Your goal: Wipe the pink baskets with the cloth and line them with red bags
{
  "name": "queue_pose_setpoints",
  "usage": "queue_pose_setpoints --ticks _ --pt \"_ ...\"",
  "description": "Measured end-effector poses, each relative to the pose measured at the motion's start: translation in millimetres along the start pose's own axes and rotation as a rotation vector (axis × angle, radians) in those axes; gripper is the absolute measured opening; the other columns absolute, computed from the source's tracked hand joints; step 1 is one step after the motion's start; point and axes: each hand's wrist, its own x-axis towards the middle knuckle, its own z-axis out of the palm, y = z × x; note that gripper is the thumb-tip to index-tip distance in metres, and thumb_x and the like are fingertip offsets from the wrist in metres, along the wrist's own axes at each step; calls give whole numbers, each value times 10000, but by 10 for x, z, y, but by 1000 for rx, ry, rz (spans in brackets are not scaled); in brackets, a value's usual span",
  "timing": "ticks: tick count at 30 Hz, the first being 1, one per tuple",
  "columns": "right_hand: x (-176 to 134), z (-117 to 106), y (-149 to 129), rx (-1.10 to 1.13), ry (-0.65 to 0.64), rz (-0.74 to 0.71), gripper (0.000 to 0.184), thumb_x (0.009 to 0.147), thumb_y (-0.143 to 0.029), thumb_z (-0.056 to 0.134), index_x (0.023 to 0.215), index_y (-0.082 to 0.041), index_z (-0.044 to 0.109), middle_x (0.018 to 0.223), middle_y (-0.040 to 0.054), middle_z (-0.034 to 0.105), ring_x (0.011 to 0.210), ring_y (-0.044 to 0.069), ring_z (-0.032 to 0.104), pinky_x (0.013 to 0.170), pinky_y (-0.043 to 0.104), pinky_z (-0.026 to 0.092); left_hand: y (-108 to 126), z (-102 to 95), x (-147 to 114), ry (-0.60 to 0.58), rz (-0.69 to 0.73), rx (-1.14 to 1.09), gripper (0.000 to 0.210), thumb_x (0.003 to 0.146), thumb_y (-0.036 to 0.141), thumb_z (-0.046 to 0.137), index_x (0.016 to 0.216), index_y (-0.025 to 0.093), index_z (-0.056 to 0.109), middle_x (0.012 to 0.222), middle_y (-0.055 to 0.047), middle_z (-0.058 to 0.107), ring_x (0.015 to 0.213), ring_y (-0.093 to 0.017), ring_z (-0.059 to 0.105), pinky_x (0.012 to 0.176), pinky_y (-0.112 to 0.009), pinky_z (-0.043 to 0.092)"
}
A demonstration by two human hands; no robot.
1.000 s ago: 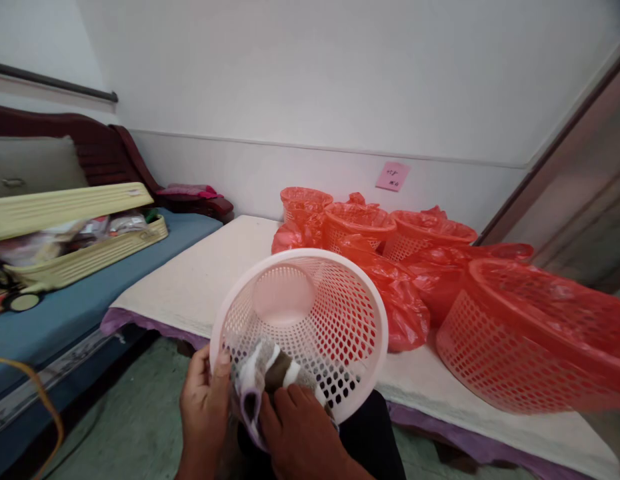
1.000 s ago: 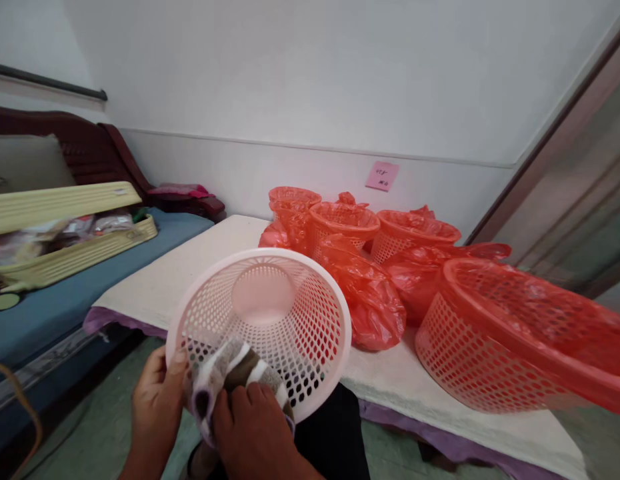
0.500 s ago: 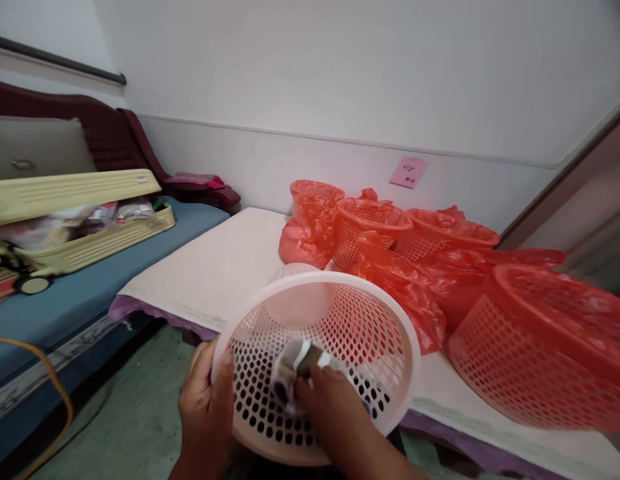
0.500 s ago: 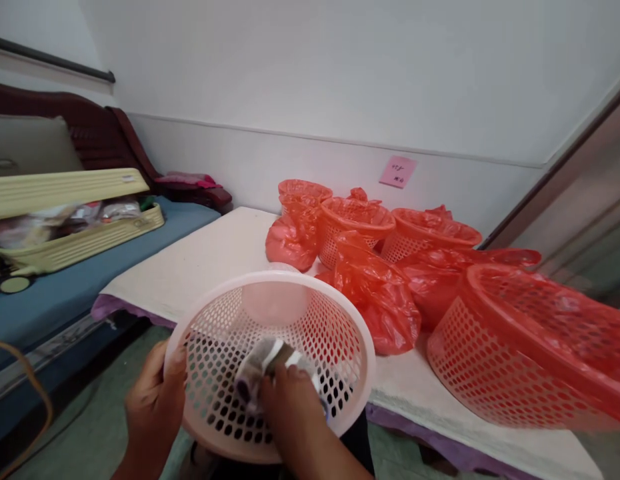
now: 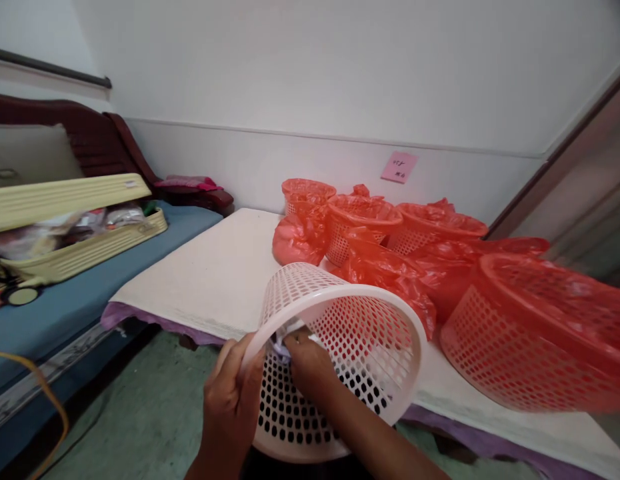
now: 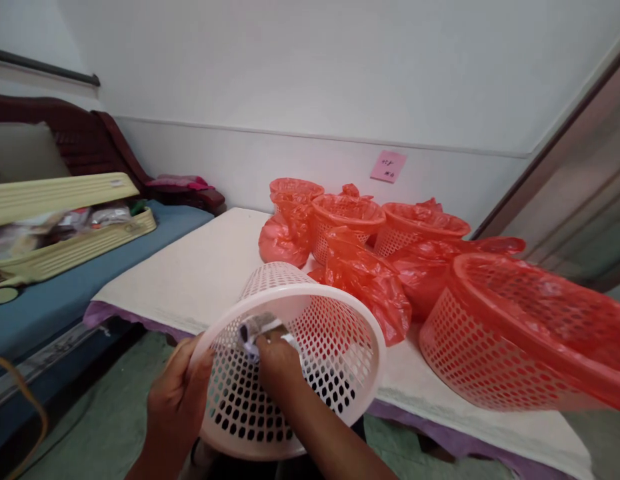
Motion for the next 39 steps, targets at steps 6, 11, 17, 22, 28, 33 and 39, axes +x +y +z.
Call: queue_pose_setpoints --ticks 6,11,17,22,28,33,39 --pt "360 10 130 12 -14 90 385 822 -113 473 1175 -122 625 1127 198 668 971 291 658 800 377 479 13 10 -77 -92 91 36 283 932 240 515 1199 222 606 969 -17 633 895 -152 625 781 -237 481" --pt "50 -125 -4 117 -73 -84 418 788 -92 481 1160 -201 638 1143 88 693 1035 209 640 856 282 454 -33 -8 -7 -49 132 67 301 929 213 517 1221 209 590 1006 -29 636 939 -151 625 823 -229 469" --pt "-768 -269 5 112 -185 -270 344 716 -145 582 1017 -285 670 1009 32 695 867 195 678 723 244 470 42 -35 164 -18 -4 54 251 951 299 471 1107 194 638 934 -34 624 882 -179 599 808 -275 439" --pt "-1050 39 48 -286 91 -328 323 819 -221 616 1134 -289 623 862 76 672 778 284 655 664 379 493 37 -64 286 -78 -57 42 254 945 352 486 1084 218 651 887 -11 613 843 -173 573 769 -276 422" --pt "-1016 193 84 -400 412 -413 439 782 -262 707 1201 -222 581 840 74 675 737 268 629 704 411 488 7 -45 338 -94 -57 22 247 931 369 503 1071 237 657 931 -26 631 897 -198 585 810 -308 436" --pt "-964 217 8 -407 426 -499 419 772 -250 698 1167 -168 586 788 70 660 679 259 609 658 397 478 17 -116 284 0 -132 6 254 913 404 527 1022 221 665 908 -14 623 887 -191 578 806 -288 435" --pt "-843 17 -316 -138 405 -443 465 788 -231 642 1236 -154 544 885 107 650 765 267 587 665 396 474 -63 -70 35 113 -385 -118 379 879 488 546 1114 203 634 1026 -33 667 954 -203 608 822 -282 462"
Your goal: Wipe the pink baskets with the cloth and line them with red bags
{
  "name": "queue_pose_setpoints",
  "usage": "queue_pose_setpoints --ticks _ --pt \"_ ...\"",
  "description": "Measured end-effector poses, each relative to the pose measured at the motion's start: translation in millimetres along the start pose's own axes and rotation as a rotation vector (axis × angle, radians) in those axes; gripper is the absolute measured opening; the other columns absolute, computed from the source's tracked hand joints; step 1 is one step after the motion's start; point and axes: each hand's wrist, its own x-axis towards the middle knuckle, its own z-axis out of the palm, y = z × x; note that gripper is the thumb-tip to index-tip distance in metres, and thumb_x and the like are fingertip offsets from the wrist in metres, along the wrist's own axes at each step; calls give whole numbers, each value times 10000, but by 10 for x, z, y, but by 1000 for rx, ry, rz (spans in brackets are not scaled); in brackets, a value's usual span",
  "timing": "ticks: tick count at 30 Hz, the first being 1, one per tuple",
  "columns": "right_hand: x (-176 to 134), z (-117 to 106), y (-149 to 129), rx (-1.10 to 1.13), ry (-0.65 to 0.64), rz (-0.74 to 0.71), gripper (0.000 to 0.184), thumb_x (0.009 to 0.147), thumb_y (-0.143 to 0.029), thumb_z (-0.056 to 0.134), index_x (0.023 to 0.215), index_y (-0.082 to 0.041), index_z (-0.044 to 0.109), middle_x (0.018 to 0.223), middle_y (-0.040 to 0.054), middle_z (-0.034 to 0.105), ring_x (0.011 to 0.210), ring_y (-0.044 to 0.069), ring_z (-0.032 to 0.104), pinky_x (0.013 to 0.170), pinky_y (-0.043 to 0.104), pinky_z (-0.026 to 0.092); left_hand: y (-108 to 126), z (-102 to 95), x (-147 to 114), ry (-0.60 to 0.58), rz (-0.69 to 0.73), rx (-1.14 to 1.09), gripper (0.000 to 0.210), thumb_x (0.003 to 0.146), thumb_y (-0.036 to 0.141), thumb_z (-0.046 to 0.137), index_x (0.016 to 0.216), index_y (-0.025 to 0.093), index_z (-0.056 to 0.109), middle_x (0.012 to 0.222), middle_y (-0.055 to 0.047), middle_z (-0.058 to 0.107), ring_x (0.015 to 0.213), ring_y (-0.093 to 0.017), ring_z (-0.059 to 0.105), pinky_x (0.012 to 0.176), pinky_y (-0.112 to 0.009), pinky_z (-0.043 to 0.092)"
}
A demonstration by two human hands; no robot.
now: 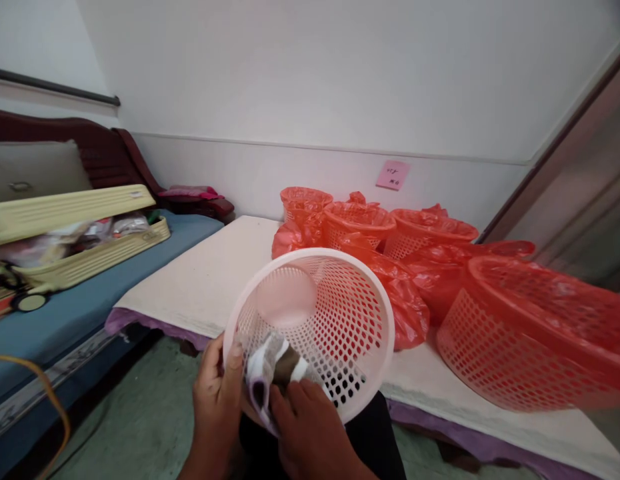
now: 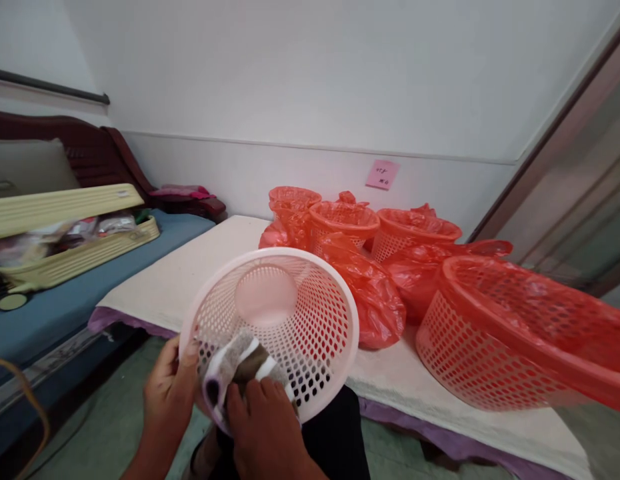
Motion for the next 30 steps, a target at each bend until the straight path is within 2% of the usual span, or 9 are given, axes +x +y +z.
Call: queue_pose_setpoints --ticks 2,5,8,10,14,20,22,24,30 --pt "103 -93 -40 196 -113 73 555 779 -250 644 1310 -168 501 1031 129 636 880 279 588 743 408 487 -61 8 -59 9 -74 -35 430 879 511 535 1161 197 621 1049 -41 682 957 -209 618 796 -280 475" --pt "171 -145 -29 399 -273 138 579 800 -236 616 1361 -228 475 1109 107 619 935 244 603 786 349 494 -102 -39 -77 28 -2 9 390 894 488 528 1129 199 640 1023 -39 676 941 -202 609 808 -282 473" --pt "158 -103 91 278 -392 164 402 850 -183 551 1238 -283 583 1043 71 649 889 216 633 750 300 493 -90 -114 -34 -15 115 106 312 916 432 515 1090 207 645 965 -29 663 907 -195 601 824 -294 471" --pt "150 -97 231 116 -438 181 277 879 -145 508 1086 -252 659 1004 92 668 895 244 646 752 332 495 -67 -133 -3 -35 166 148 282 924 400 510 1089 214 642 965 -24 661 916 -195 602 838 -296 466" --pt "225 -269 587 -116 -444 259 283 867 -61 483 1037 -176 677 1062 168 666 933 300 650 754 383 496 -30 -94 24 -77 237 148 254 935 349 503 1109 223 638 1042 -27 658 1001 -192 592 893 -288 440" --pt "394 -567 956 -277 -294 437 415 932 -142 414 1324 -192 541 1098 178 639 966 322 626 734 373 484 -11 -95 27 -68 240 170 252 938 339 510 1120 222 639 1031 -29 654 983 -182 587 871 -281 441" --pt "392 -510 996 -272 -285 467 441 938 -144 394 1364 -197 497 1196 201 604 1019 328 609 759 386 486 7 -92 22 -81 258 177 255 939 341 508 1119 218 640 1010 -31 651 969 -183 593 860 -285 447" --pt "358 -366 1002 -237 -316 481 404 935 -139 396 1311 -178 537 1251 216 581 1014 312 617 782 392 487 28 -66 2 -85 292 179 260 939 347 502 1104 206 645 990 -38 643 964 -193 599 864 -298 451" --pt "298 193 851 -88 -367 469 353 810 -64 490 1114 -162 639 1033 155 667 857 246 664 726 326 485 84 74 -119 -184 433 157 276 932 288 518 1180 227 624 939 -25 618 877 -173 618 794 -274 479"
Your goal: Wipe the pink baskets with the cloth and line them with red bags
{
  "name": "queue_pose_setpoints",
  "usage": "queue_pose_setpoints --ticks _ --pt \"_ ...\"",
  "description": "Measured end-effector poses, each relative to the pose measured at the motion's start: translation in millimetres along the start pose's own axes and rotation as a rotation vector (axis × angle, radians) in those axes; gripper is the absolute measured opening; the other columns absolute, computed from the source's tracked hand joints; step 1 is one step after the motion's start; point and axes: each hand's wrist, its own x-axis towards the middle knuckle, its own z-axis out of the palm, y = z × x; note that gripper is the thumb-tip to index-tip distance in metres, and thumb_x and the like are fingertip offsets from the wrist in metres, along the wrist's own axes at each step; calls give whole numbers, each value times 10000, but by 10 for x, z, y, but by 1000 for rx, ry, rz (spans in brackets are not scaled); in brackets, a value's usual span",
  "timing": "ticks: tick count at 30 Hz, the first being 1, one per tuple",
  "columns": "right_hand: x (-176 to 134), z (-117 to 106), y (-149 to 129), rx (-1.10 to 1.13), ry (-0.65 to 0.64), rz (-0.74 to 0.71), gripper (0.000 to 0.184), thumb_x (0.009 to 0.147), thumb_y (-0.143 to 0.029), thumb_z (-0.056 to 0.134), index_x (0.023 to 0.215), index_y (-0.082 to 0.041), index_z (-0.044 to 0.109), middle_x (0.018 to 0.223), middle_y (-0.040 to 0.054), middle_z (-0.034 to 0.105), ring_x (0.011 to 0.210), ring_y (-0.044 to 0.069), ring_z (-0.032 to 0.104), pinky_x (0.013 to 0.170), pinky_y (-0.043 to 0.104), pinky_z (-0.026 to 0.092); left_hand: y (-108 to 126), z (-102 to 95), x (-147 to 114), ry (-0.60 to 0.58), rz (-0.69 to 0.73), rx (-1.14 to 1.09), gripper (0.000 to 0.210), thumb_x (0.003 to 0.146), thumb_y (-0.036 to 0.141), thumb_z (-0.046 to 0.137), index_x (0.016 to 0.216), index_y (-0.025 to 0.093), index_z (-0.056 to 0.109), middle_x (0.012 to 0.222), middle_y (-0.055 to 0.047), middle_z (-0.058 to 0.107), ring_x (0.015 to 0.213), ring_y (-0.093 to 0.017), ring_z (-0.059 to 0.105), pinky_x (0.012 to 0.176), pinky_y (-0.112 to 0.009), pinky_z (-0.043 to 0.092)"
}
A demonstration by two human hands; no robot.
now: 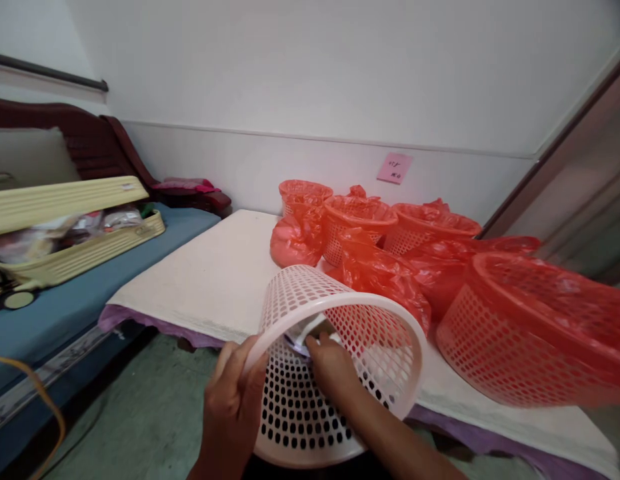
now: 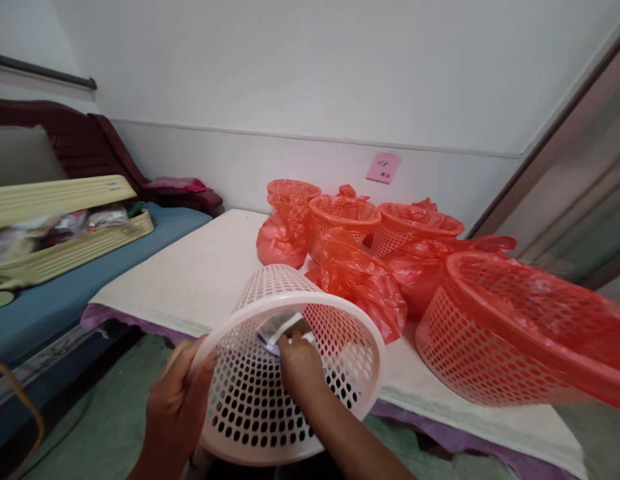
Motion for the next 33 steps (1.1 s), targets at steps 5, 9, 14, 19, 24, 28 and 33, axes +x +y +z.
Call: queue_pose_setpoints --ticks 5,9,14,19,24,28,33 --pt "51 47 -217 167 20 -147 403 802 -91 514 1149 -256 633 999 37 676 890 165 641 780 237 470 112 34 21 8 -45 -28 263 939 294 508 1166 228 623 920 -21 606 877 -176 609 806 -281 463" --pt "0 -242 -88 186 122 -143 449 881 -120 465 1305 -236 557 1071 78 628 965 189 601 819 258 461 128 3 86 27 -67 -1 257 947 306 486 1135 212 633 912 -25 609 887 -177 602 810 -283 448" --pt "42 -627 297 -68 281 -93 469 1005 -201 290 1453 -204 430 1237 182 573 1119 312 527 951 432 395 133 -11 141 66 -83 2 259 941 327 479 1098 199 642 932 -36 628 902 -193 598 829 -298 448" --pt "196 -426 274 -157 133 -74 352 950 -150 411 1220 -112 633 1111 215 638 1047 333 586 873 448 451 142 -7 103 47 -57 4 257 941 333 482 1103 210 639 902 -26 616 850 -186 597 802 -292 460" --pt "159 -102 108 -142 -16 -153 228 882 -99 498 952 -100 715 956 182 683 890 289 645 739 373 483 108 -12 4 11 -7 10 267 935 301 499 1145 212 638 889 -27 606 849 -183 612 768 -279 472" --pt "42 -332 148 -157 -28 -237 206 894 -121 517 975 -135 706 1009 160 678 957 290 626 777 372 473 100 -63 53 23 -72 25 276 946 335 477 1130 211 641 941 -34 619 887 -191 600 821 -295 452" --pt "-331 -717 168 -216 -60 -262 192 883 -104 528 893 -136 716 983 172 671 960 352 615 759 456 477 0 -150 151 43 -163 32 267 927 383 512 1077 221 663 949 -20 649 917 -188 606 828 -280 453"
